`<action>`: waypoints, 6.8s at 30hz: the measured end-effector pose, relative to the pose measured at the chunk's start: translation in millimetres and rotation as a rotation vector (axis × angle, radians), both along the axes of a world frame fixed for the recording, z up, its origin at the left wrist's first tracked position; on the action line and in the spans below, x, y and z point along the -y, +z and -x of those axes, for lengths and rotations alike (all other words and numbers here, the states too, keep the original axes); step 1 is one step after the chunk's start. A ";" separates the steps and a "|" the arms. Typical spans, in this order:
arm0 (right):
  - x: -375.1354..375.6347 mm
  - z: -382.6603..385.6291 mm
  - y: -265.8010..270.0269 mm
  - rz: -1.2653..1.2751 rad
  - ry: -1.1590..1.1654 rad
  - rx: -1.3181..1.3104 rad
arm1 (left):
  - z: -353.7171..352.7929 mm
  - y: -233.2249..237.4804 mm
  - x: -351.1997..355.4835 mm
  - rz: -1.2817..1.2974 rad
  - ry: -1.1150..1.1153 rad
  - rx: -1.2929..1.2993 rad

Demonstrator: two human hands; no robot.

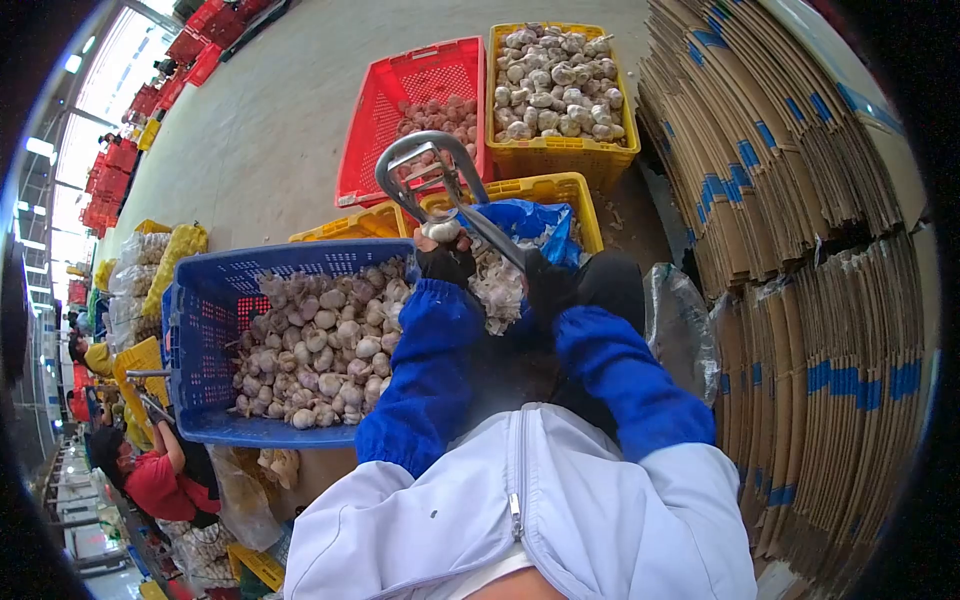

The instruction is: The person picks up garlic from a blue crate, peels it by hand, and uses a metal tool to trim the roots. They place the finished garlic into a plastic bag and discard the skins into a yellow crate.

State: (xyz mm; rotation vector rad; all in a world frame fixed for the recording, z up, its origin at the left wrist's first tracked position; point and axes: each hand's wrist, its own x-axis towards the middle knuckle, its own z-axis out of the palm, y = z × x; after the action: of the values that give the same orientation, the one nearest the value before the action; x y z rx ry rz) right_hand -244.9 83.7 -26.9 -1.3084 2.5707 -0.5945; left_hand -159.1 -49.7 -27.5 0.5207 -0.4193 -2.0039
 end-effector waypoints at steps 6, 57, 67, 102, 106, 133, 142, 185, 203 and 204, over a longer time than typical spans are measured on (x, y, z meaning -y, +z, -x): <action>18.3 10.3 -31.8 0.122 -0.060 0.013 | -17.1 -5.1 10.4 -0.075 -0.364 -0.282; 1.2 -42.8 3.3 0.715 -0.191 1.828 | -58.4 49.0 -100.4 0.663 -0.393 0.643; -25.0 -78.7 40.9 1.003 -0.356 2.735 | -59.9 27.9 -117.3 1.147 0.200 0.807; -32.9 -17.7 71.3 0.143 -0.054 0.290 | -209.3 -101.7 57.2 1.105 -0.048 0.902; 9.1 -1.7 -10.5 0.360 0.085 0.237 | -144.1 -30.6 19.6 0.577 -0.343 0.765; -32.8 -13.3 67.8 0.229 0.192 -0.118 | -52.0 27.7 22.1 0.609 -0.323 0.560; -14.1 -8.7 -4.3 0.235 0.139 -0.193 | -51.2 -4.1 43.1 0.931 -0.259 0.850; -34.5 -13.7 25.5 0.208 0.096 0.123 | -57.0 -33.3 37.6 0.862 -0.324 0.783; 3.4 -0.8 -22.2 0.541 0.096 0.004 | -87.2 -4.5 18.7 0.361 -0.260 0.230; 4.2 -8.8 0.0 0.736 0.139 -0.093 | -83.2 -5.6 14.9 0.177 -0.226 0.204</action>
State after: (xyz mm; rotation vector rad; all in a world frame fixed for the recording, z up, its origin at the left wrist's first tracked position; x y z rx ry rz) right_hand -236.1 79.5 -26.9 -1.7196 2.3727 -1.5782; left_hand -75.9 -64.6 -33.1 0.5897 -0.8037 -2.1096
